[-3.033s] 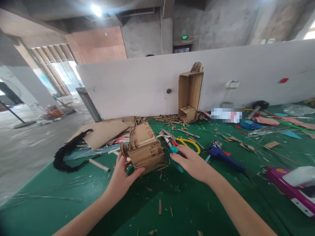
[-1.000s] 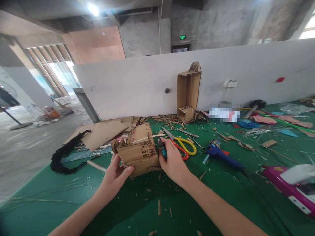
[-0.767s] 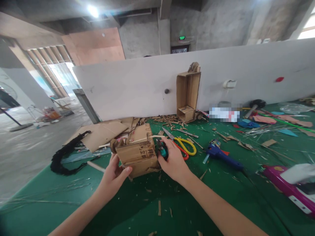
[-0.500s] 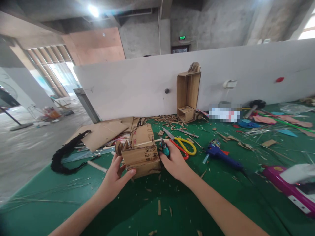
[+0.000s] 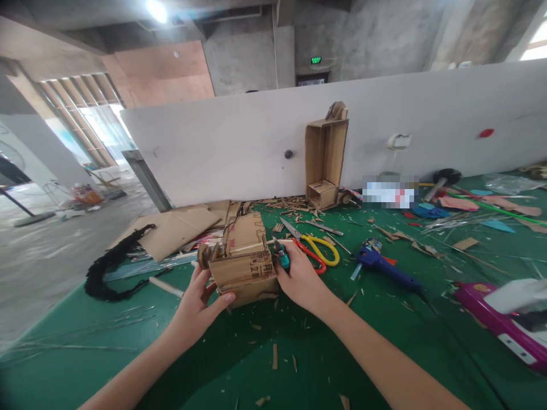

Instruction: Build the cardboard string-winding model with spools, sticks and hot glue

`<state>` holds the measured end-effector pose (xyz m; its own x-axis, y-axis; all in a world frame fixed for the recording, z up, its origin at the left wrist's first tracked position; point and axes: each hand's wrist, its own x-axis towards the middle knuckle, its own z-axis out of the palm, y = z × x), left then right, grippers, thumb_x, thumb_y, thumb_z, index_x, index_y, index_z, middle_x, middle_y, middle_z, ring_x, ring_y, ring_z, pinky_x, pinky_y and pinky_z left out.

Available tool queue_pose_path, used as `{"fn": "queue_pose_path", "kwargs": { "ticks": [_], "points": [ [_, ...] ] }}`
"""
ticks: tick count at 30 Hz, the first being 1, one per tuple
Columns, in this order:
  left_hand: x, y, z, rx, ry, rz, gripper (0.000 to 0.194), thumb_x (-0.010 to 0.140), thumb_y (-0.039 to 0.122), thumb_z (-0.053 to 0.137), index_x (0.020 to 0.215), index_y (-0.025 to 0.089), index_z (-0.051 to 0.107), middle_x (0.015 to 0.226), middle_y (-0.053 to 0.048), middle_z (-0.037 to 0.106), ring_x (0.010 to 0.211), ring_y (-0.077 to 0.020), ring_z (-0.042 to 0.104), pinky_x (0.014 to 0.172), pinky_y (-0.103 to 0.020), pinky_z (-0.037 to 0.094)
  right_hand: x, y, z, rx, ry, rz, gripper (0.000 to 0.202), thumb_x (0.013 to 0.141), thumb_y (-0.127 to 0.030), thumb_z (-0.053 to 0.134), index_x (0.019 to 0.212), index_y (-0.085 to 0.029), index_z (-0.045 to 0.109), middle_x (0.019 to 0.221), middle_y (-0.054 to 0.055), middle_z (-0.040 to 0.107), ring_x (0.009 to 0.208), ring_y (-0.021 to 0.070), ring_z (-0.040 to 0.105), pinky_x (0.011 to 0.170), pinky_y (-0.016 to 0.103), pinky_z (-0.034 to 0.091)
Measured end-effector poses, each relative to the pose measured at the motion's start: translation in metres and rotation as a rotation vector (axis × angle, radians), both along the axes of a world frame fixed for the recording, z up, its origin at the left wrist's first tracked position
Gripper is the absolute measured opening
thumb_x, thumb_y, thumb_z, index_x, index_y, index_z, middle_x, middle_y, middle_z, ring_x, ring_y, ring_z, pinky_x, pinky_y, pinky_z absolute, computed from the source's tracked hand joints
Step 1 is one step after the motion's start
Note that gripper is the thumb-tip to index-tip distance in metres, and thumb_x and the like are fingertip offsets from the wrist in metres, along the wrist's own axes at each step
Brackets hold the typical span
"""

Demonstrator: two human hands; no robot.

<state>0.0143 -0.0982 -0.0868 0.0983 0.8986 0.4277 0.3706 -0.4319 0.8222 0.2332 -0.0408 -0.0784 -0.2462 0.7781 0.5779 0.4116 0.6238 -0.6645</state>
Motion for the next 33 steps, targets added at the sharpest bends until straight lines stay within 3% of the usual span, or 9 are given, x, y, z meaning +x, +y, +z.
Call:
{"fn": "queue_pose_path", "kwargs": {
  "ticks": [8, 33],
  "points": [
    [-0.0001, 0.0, 0.0011, -0.005, 0.005, 0.0, 0.047, 0.081, 0.033, 0.061, 0.126, 0.028, 0.047, 0.13, -0.007, 0.033, 0.121, -0.025, 0.044, 0.099, -0.038, 0.046, -0.0009, 0.0022, -0.0049, 0.041, -0.02, -0.063, 0.036, 0.074, -0.012, 0.048, 0.11, -0.02, 0.052, 0.109, 0.01, 0.06, 0.106, 0.0238, 0.055, 0.091, 0.043, 0.045],
    [0.0017, 0.0004, -0.0055, 0.019, -0.016, 0.004, 0.052, 0.079, 0.032, 0.064, 0.127, 0.026, 0.046, 0.134, -0.008, 0.032, 0.127, -0.0265, 0.038, 0.1, -0.038, 0.045, -0.0009, -0.0013, -0.0013, 0.01, 0.035, -0.033, 0.024, 0.084, -0.021, 0.046, 0.107, -0.021, 0.053, 0.104, 0.008, 0.061, 0.1, 0.0219, 0.057, 0.087, 0.04, 0.047]
  ]
}}
